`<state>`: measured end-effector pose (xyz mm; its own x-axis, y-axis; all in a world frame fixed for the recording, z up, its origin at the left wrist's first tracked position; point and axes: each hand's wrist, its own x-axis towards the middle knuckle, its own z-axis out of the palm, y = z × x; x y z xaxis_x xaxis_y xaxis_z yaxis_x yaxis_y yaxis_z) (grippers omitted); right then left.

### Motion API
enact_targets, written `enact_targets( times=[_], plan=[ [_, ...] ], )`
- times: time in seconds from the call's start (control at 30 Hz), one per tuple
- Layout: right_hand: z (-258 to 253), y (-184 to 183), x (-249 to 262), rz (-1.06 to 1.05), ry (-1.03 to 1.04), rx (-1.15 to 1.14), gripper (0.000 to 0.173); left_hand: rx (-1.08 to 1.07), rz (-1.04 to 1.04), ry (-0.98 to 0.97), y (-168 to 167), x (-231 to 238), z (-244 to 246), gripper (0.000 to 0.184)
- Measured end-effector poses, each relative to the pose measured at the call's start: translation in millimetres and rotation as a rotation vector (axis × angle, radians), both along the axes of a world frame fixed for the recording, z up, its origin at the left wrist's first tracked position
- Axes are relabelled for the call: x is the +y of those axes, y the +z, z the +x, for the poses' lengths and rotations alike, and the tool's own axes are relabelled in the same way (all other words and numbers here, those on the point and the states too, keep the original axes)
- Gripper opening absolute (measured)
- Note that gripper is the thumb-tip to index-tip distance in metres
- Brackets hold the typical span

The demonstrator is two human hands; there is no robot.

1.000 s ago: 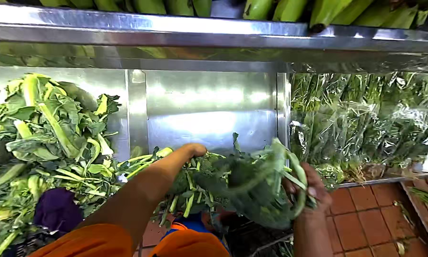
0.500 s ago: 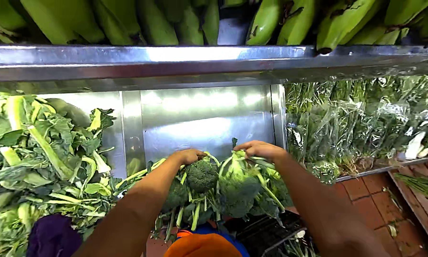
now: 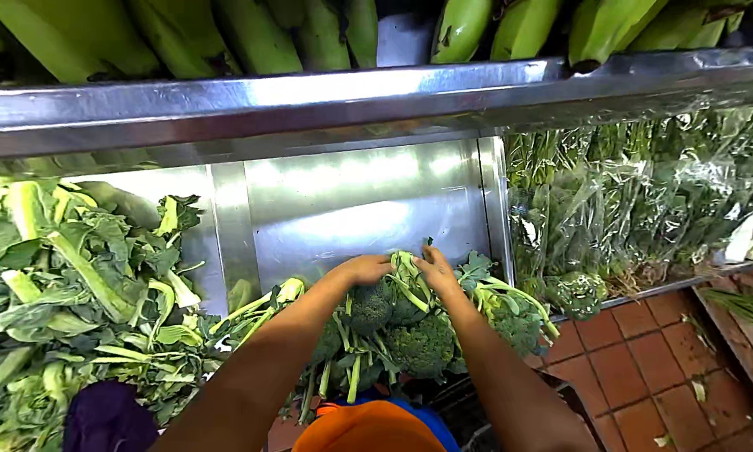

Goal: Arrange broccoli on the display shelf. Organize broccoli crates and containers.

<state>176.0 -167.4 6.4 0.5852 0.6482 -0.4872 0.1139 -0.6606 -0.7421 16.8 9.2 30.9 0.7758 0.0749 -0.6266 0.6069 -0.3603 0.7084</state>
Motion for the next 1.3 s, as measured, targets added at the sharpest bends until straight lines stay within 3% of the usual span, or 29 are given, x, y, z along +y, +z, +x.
enact_targets(
  times=[0.1, 0.17, 0.33, 0.4, 0.57, 0.7, 0.73, 0.83, 0.93, 1.07, 1.17, 1.3],
  plan=[
    [-6.6, -25.8, -34.7, -0.160, -0.032, 0.190, 0.087, 0.061, 0.095, -0.168, -9.8, -17.8, -7.8, 0.072],
    [-10.9, -29.7, -37.7, -0.265, 0.076, 0.284, 0.097, -0.005, 0.134, -0.187, -21.4, -19.2, -20.8, 0.067],
    [-13.1, -44.3, -15.6, -0.316, 0.061, 0.159, 0.099, -0.119, 0.062, -0.139, -20.1, -5.0, -45.4, 0.049],
    [-10.9, -54.2, -10.3, -0.287, 0.044, 0.118, 0.108, -0.105, 0.049, -0.126, -16.8, -3.6, -45.9, 0.047],
    [32.6, -18.1, 19.5, -0.177, 0.244, 0.204, 0.084, -0.107, 0.069, -0.134, -23.2, -6.5, -41.2, 0.050],
    [85.0, 13.2, 58.7, -0.461, 0.786, 0.089, 0.041, -0.130, 0.063, -0.137, -25.2, -7.4, -41.6, 0.043],
    [87.1, 20.5, 65.6, -0.554, 0.851, 0.035, 0.039, -0.126, 0.060, -0.133, -23.8, -7.5, -41.7, 0.043],
    [59.4, 27.2, 75.6, -0.813, 0.727, -0.067, 0.048, -0.108, 0.091, -0.140, -20.7, -10.5, -41.2, 0.044],
    [24.6, 18.8, 75.1, -0.870, 0.621, -0.027, 0.052, -0.039, 0.162, -0.202, -17.4, -14.8, -34.6, 0.049],
    [14.4, 34.2, 88.5, -0.959, 0.777, -0.070, 0.054, 0.010, 0.200, -0.262, -10.1, -23.6, -27.5, 0.054],
    [21.4, 34.8, 90.1, -0.941, 0.827, -0.154, 0.053, 0.028, 0.214, -0.195, -6.2, -29.6, -22.0, 0.065],
    [-0.9, 13.2, 88.5, -0.918, 0.742, -0.158, 0.045, 0.073, 0.271, -0.155, -9.4, -34.3, -15.9, 0.074]
  ],
)
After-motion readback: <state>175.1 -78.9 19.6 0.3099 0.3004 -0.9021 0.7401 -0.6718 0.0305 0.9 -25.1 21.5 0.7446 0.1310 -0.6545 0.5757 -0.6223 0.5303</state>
